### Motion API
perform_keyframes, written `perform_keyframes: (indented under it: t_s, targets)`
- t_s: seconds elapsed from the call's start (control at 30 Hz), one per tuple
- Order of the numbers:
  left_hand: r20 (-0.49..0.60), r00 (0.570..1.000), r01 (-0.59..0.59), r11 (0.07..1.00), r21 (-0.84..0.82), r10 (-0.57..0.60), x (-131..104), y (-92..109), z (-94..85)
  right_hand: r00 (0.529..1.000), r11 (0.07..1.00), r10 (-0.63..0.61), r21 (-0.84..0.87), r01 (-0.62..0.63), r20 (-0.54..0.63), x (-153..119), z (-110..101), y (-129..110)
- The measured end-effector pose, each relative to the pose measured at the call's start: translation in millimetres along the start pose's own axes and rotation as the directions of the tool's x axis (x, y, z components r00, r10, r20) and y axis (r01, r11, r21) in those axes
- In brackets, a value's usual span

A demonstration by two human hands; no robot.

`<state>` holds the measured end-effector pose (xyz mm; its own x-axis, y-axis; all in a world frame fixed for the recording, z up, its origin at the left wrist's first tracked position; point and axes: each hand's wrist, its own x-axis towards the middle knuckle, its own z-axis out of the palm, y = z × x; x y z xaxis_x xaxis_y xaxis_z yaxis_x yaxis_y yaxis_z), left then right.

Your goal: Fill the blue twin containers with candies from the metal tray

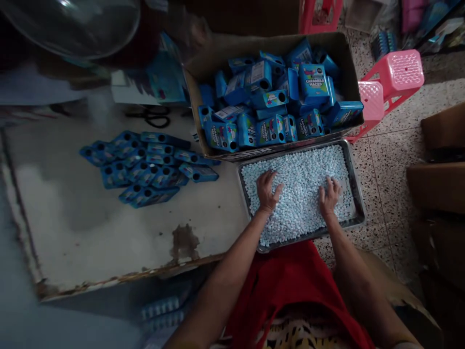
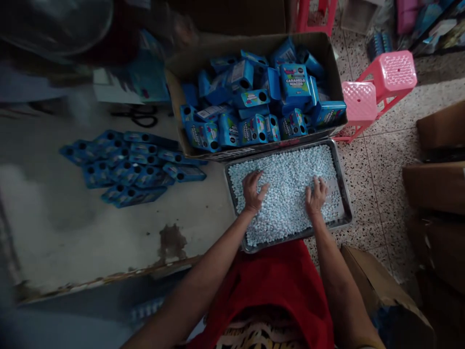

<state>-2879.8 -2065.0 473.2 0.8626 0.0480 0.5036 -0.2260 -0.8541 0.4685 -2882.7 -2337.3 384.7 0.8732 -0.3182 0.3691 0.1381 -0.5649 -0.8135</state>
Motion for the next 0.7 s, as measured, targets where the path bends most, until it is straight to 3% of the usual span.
perform_keyframes:
  t_s: [0.17,0.23,0.3,0.37,0.43,0.5,0.57,0.63,0.7]
  targets:
    - [0.027,0.996,0.085,0.981,-0.177,-0.081,-16,57,45.0,1.000,0.970,0.026,0.242,-0.027,0.006,-5,22,-41]
    - [0.067,0.992,0.122,0.966,-0.230,-0.110,-23,82,58.7,0.994,0.923,0.109,0.371,-0.100,-0.003,-2,24,-50]
    - [0.136,0.986,0.130,0.954,-0.270,-0.096,-30,104,62.5,0.964,0.827,0.267,0.511,-0.232,0.005,3,23,-53]
    - [0.225,0.974,0.088,0.964,-0.251,-0.030,-32,118,49.8,0.892,0.637,0.446,0.674,-0.374,0.073,8,23,-52]
    - [0.283,0.957,-0.010,0.984,-0.176,0.060,-20,120,15.7,0.814,0.427,0.558,0.784,-0.450,0.163,13,24,-49]
    - [0.257,0.956,-0.129,0.989,-0.076,0.144,13,108,-38.2,0.753,0.230,0.588,0.831,-0.507,0.297,18,26,-48]
    - [0.132,0.972,-0.204,0.978,0.054,0.195,65,85,-102.1,0.699,0.008,0.503,0.806,-0.591,0.508,23,27,-48]
    - [0.056,0.978,-0.208,0.950,0.234,0.200,127,59,-160.5,0.646,-0.181,0.357,0.729,-0.661,0.675,26,26,-51]
    - [0.152,0.970,-0.232,0.917,0.323,0.192,184,35,-199.4,0.639,-0.279,0.256,0.688,-0.670,0.726,27,21,-57]
